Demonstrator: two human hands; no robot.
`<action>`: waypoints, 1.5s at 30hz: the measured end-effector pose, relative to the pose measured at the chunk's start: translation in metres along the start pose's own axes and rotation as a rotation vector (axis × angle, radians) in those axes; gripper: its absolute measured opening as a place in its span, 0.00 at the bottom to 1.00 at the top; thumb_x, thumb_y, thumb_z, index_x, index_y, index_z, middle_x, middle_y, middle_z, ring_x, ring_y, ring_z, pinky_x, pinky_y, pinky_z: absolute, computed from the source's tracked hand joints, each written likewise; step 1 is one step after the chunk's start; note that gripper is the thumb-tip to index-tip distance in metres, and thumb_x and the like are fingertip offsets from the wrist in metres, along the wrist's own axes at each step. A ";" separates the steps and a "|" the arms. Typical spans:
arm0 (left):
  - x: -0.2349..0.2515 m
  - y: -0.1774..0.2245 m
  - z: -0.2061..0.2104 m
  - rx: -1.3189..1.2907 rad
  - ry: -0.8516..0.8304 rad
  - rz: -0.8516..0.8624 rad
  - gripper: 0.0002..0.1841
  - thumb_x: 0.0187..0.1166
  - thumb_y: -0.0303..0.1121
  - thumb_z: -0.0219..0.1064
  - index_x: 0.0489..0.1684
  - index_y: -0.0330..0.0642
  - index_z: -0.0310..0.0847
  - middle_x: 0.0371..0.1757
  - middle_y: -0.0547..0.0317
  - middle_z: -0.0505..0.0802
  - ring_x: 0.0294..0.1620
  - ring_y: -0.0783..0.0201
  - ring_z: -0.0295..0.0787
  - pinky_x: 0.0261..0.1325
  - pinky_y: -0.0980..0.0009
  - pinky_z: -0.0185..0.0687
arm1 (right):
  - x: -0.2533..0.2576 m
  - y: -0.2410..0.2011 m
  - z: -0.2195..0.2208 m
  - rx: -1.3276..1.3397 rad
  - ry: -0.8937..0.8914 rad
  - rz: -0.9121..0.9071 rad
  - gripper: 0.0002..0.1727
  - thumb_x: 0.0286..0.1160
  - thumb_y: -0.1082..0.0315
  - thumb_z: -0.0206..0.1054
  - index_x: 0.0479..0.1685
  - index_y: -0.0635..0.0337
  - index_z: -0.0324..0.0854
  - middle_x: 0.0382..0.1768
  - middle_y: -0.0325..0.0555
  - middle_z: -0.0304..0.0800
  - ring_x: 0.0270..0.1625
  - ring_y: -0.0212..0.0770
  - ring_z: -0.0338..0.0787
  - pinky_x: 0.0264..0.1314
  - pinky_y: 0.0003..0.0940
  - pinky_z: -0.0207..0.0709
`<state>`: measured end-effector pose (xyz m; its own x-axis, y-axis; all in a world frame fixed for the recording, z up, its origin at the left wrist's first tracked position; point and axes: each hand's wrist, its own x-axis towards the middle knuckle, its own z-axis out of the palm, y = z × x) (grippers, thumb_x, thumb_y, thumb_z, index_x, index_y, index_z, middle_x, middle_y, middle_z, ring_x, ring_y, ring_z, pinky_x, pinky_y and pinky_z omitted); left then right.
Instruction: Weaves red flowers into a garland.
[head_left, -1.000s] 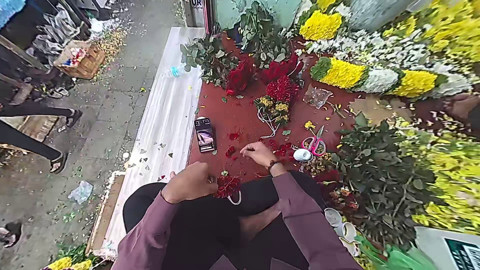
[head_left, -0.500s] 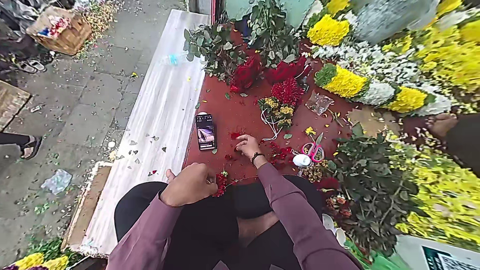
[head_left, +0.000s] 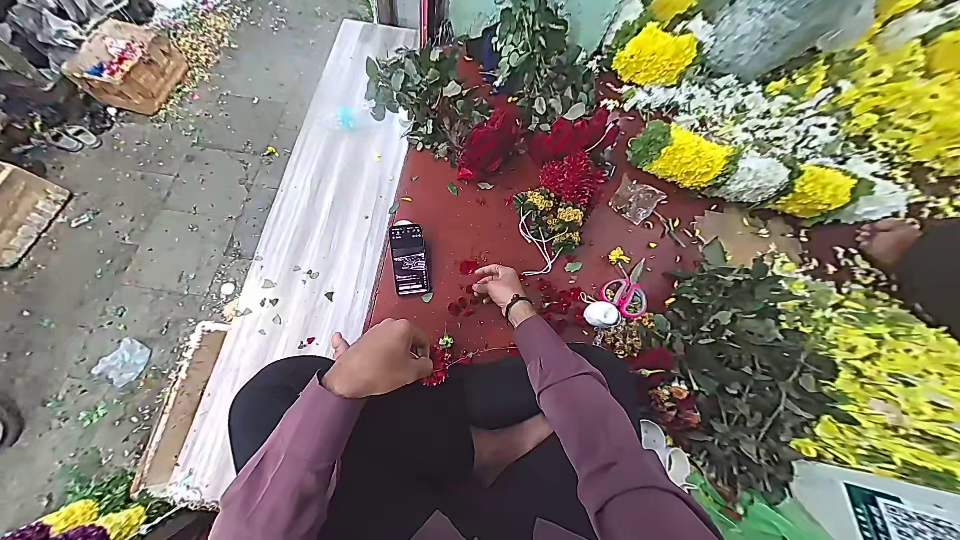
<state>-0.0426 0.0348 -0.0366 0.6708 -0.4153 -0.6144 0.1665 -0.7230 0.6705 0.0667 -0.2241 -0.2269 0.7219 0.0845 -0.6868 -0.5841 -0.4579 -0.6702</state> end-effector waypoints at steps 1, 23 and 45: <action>0.000 0.000 0.000 0.003 -0.003 -0.004 0.09 0.75 0.43 0.70 0.32 0.50 0.91 0.26 0.65 0.91 0.27 0.66 0.86 0.35 0.55 0.82 | 0.001 -0.005 0.001 -0.015 0.000 0.001 0.21 0.68 0.72 0.79 0.62 0.57 0.86 0.41 0.51 0.94 0.33 0.44 0.91 0.36 0.42 0.87; 0.001 -0.004 0.003 0.006 -0.014 0.023 0.10 0.75 0.45 0.69 0.31 0.51 0.90 0.26 0.66 0.90 0.28 0.66 0.85 0.35 0.55 0.82 | -0.011 -0.010 -0.012 0.166 -0.032 -0.005 0.19 0.78 0.81 0.62 0.65 0.61 0.85 0.56 0.57 0.92 0.46 0.50 0.97 0.50 0.47 0.92; 0.003 -0.003 0.006 0.031 -0.026 0.010 0.10 0.75 0.44 0.70 0.33 0.51 0.90 0.26 0.66 0.91 0.28 0.66 0.86 0.36 0.54 0.84 | -0.080 -0.034 0.004 0.265 -0.046 -0.308 0.07 0.77 0.75 0.68 0.46 0.63 0.91 0.36 0.54 0.96 0.29 0.45 0.94 0.30 0.37 0.88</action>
<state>-0.0449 0.0326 -0.0429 0.6532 -0.4364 -0.6188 0.1370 -0.7356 0.6634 0.0269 -0.2118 -0.1504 0.8640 0.2244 -0.4508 -0.4231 -0.1620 -0.8915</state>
